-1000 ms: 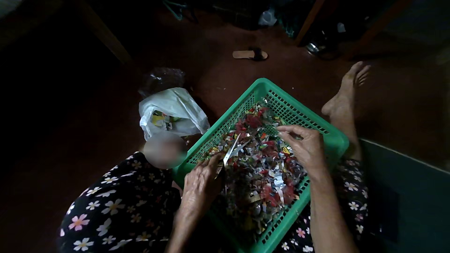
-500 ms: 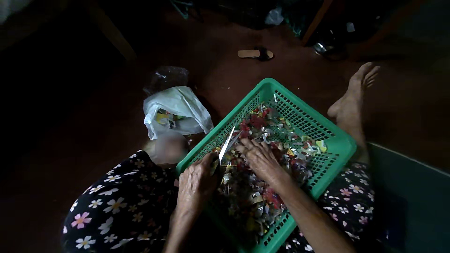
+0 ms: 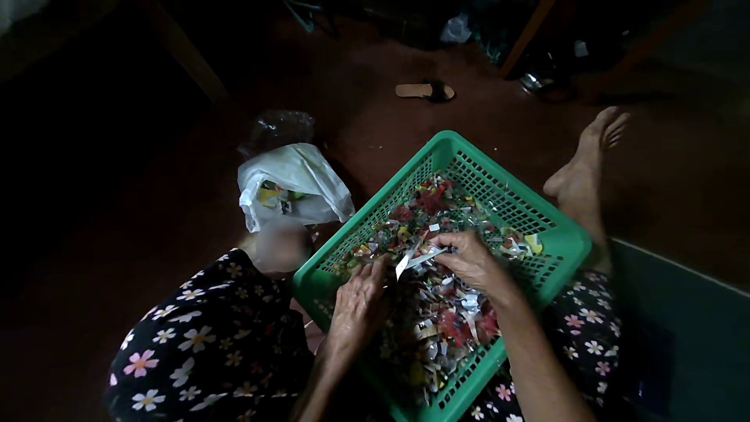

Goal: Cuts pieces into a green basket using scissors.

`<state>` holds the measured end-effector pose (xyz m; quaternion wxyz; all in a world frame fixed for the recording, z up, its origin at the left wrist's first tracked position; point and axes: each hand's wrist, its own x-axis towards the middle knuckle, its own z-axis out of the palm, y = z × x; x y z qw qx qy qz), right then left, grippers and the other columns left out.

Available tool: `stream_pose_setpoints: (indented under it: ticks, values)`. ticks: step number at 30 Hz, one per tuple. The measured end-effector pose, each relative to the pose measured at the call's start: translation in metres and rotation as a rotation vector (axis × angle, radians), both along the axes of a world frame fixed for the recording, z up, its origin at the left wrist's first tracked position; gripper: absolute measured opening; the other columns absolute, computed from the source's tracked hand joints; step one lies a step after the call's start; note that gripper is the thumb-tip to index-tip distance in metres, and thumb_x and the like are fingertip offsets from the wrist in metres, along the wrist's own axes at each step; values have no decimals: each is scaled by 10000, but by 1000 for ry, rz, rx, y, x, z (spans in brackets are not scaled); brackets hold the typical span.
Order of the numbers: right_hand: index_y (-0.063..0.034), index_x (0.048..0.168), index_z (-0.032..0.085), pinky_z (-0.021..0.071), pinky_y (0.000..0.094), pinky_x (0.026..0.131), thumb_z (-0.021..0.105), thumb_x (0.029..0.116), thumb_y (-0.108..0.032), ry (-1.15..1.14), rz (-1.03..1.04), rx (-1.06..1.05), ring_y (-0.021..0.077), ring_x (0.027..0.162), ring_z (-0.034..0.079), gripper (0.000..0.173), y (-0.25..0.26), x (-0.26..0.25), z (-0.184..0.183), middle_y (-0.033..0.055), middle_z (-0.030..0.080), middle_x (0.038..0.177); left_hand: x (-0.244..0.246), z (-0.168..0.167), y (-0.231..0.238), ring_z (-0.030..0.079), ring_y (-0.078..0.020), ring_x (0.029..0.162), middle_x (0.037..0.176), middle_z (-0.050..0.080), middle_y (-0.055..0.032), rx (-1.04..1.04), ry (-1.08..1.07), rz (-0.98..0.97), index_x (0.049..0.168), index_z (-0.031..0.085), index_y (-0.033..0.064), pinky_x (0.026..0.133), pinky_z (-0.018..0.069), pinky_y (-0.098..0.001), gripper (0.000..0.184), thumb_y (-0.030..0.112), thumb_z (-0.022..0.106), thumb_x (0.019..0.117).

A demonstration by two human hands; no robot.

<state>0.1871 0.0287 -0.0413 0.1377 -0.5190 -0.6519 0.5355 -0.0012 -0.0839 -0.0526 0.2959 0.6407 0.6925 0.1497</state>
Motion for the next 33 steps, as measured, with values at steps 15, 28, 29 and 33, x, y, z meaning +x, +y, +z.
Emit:
stream_pose_setpoints:
  ticks: [15, 28, 29, 33]
  values:
    - [-7, 936, 728, 531, 239, 743, 658, 955, -45, 77, -43, 24, 44, 758, 623, 83, 0, 9, -1, 34, 681, 846, -2, -4, -9, 679, -417, 1097, 1244, 684, -217, 14, 27, -32, 1481, 503, -5, 870, 548, -570, 542, 176, 614, 983]
    - [-14, 947, 729, 531, 232, 758, 669, 973, -75, 128, -116, 34, 48, 786, 635, 90, 0, 12, 2, 23, 692, 858, -2, -1, -4, 704, -384, 752, 838, 714, -182, 34, -1, 50, 1221, 695, 46, 696, 545, -569, 281, 162, 625, 975]
    - [-12, 959, 727, 532, 232, 762, 659, 980, -78, 128, -116, 32, 47, 790, 634, 97, 0, 13, 2, 24, 690, 865, -3, 1, -4, 709, -391, 784, 870, 721, -188, 5, -9, 43, 1253, 684, 48, 718, 547, -578, 303, 150, 615, 976]
    - [-12, 973, 717, 527, 224, 727, 617, 998, -74, 132, -139, 23, 50, 755, 626, 121, -2, 13, 2, 25, 677, 850, -7, 0, -16, 708, -417, 968, 1125, 707, -228, -1, 10, 2, 1443, 532, -11, 813, 557, -590, 522, 210, 629, 980]
